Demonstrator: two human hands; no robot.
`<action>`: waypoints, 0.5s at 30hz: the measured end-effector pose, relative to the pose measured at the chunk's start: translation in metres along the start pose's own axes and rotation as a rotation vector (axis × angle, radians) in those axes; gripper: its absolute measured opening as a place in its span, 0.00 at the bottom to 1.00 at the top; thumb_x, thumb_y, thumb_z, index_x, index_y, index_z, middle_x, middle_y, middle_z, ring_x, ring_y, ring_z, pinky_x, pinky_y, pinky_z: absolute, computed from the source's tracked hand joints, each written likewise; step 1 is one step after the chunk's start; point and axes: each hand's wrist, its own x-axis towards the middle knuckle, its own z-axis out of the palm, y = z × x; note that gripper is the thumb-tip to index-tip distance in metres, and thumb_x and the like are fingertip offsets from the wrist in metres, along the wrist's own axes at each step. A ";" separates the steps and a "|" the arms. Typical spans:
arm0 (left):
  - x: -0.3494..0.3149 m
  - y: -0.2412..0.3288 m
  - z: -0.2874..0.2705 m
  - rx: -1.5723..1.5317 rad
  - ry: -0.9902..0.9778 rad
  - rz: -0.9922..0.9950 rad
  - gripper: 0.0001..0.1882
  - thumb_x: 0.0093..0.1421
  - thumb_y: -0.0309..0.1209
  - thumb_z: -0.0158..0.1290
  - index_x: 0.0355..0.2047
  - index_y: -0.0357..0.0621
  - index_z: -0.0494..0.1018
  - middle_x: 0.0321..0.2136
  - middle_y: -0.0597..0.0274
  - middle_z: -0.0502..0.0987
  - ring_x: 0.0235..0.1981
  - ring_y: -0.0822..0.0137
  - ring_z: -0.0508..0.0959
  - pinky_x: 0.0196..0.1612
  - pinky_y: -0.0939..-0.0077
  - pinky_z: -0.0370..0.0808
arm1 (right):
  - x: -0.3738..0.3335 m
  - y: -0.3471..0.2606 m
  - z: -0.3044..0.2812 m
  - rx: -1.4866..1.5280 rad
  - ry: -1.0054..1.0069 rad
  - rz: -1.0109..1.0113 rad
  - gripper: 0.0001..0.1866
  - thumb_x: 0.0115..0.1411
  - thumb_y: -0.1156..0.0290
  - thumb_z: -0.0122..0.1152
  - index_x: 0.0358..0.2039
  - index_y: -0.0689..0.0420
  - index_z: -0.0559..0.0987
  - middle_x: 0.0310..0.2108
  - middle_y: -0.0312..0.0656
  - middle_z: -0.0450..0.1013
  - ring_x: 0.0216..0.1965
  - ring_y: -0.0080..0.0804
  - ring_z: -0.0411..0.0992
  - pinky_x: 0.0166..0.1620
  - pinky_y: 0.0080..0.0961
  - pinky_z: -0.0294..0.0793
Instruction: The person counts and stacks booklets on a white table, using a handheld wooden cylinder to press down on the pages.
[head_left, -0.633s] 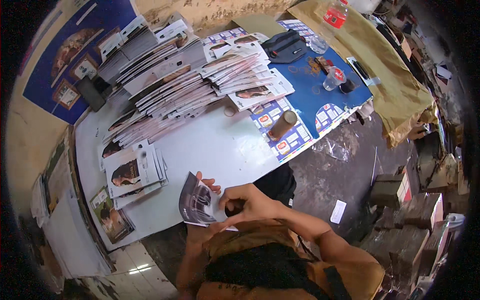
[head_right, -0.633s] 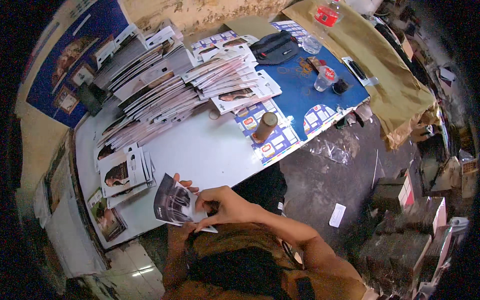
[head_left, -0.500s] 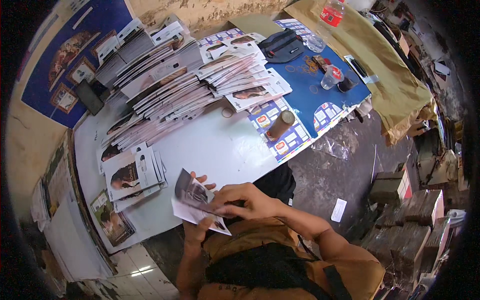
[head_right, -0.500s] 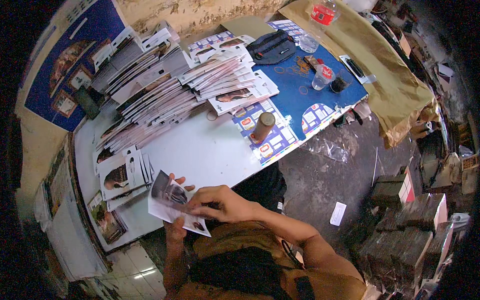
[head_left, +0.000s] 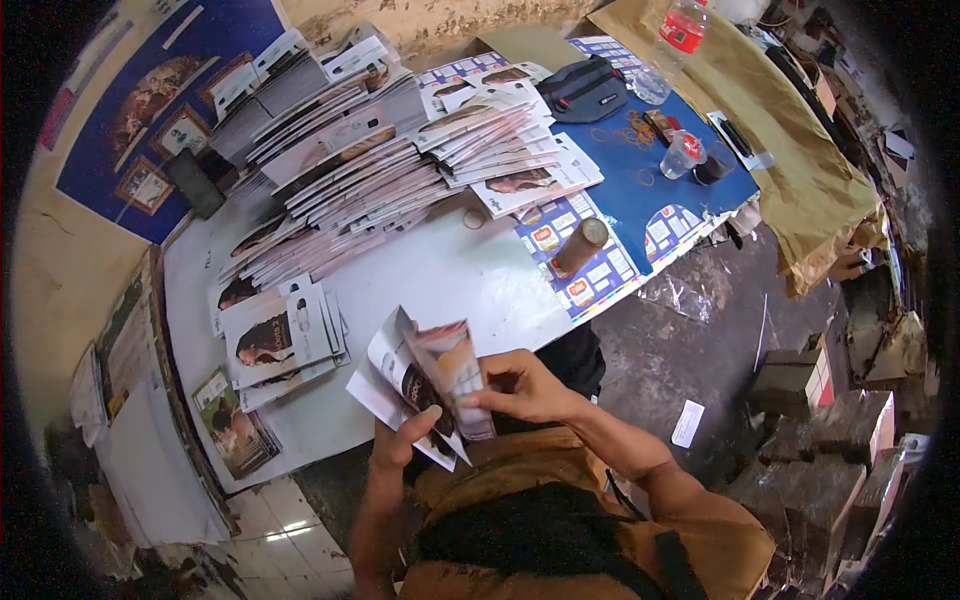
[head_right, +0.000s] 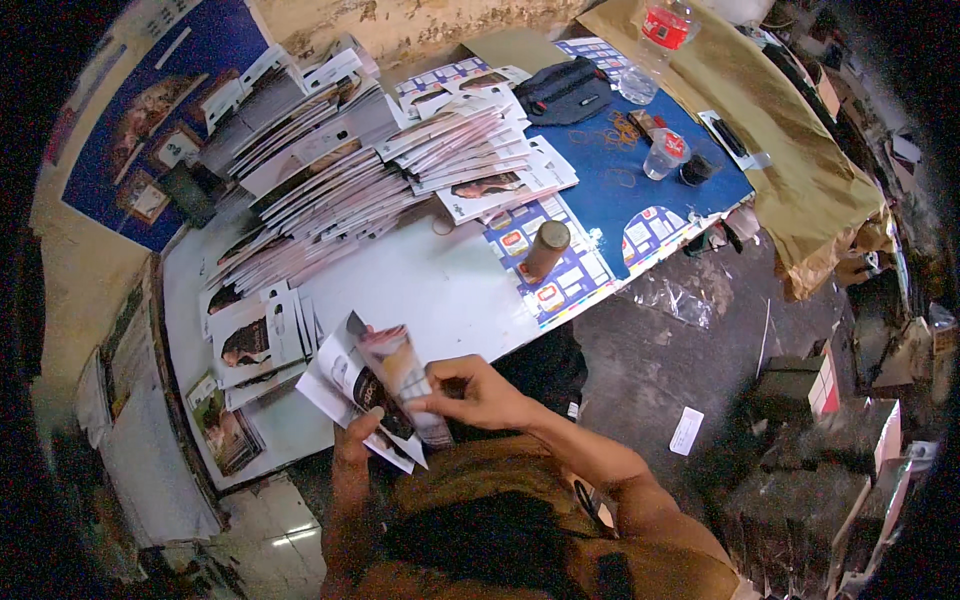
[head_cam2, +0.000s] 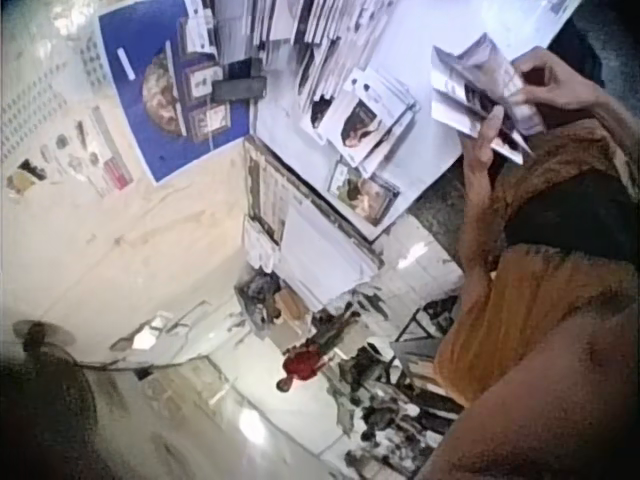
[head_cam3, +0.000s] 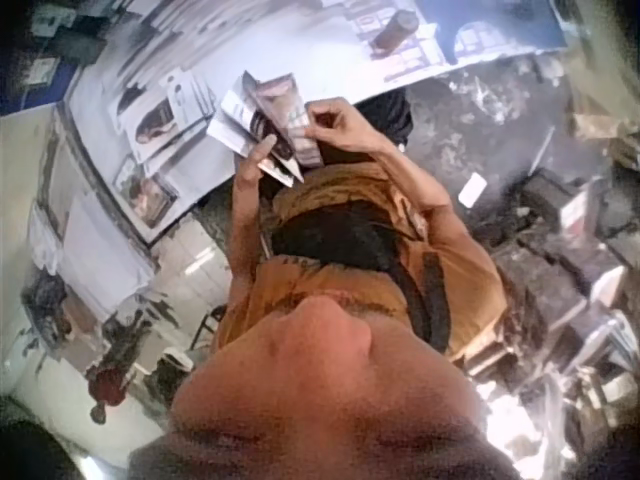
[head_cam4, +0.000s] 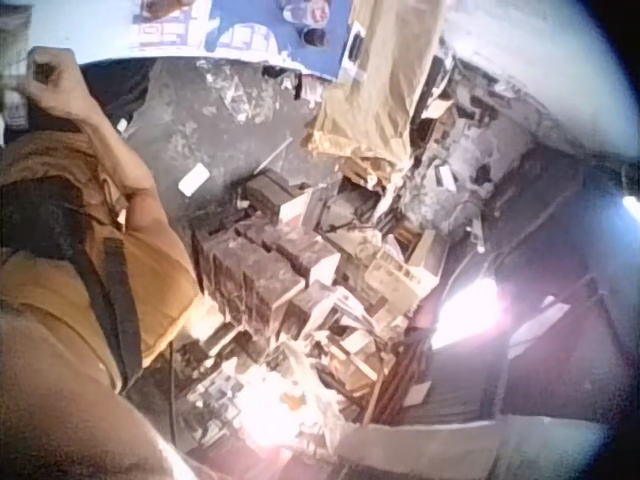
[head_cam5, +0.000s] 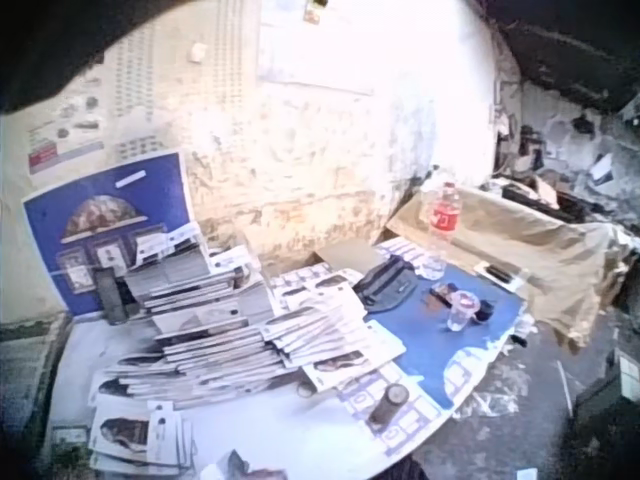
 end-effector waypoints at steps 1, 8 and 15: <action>0.004 0.007 -0.002 -0.049 -0.057 0.024 0.36 0.50 0.31 0.60 0.59 0.36 0.63 0.45 0.57 0.77 0.47 0.65 0.78 0.53 0.69 0.74 | 0.001 -0.002 -0.006 -0.193 0.032 -0.049 0.06 0.61 0.75 0.67 0.28 0.63 0.81 0.20 0.30 0.72 0.27 0.13 0.65 0.30 0.21 0.65; 0.034 0.080 -0.006 1.088 -0.377 0.678 0.61 0.33 0.38 0.64 0.71 0.41 0.53 0.68 0.45 0.60 0.69 0.46 0.61 0.71 0.44 0.49 | 0.016 0.001 -0.058 0.007 0.132 -0.092 0.22 0.57 0.83 0.53 0.53 0.67 0.78 0.48 0.44 0.79 0.48 0.28 0.75 0.51 0.24 0.75; 0.036 0.043 0.003 1.391 -0.504 0.467 0.53 0.43 0.41 0.61 0.71 0.44 0.54 0.70 0.51 0.56 0.72 0.47 0.52 0.72 0.40 0.45 | 0.018 0.021 -0.086 -0.027 0.264 0.117 0.26 0.66 0.70 0.58 0.63 0.63 0.69 0.53 0.48 0.75 0.51 0.29 0.74 0.53 0.26 0.74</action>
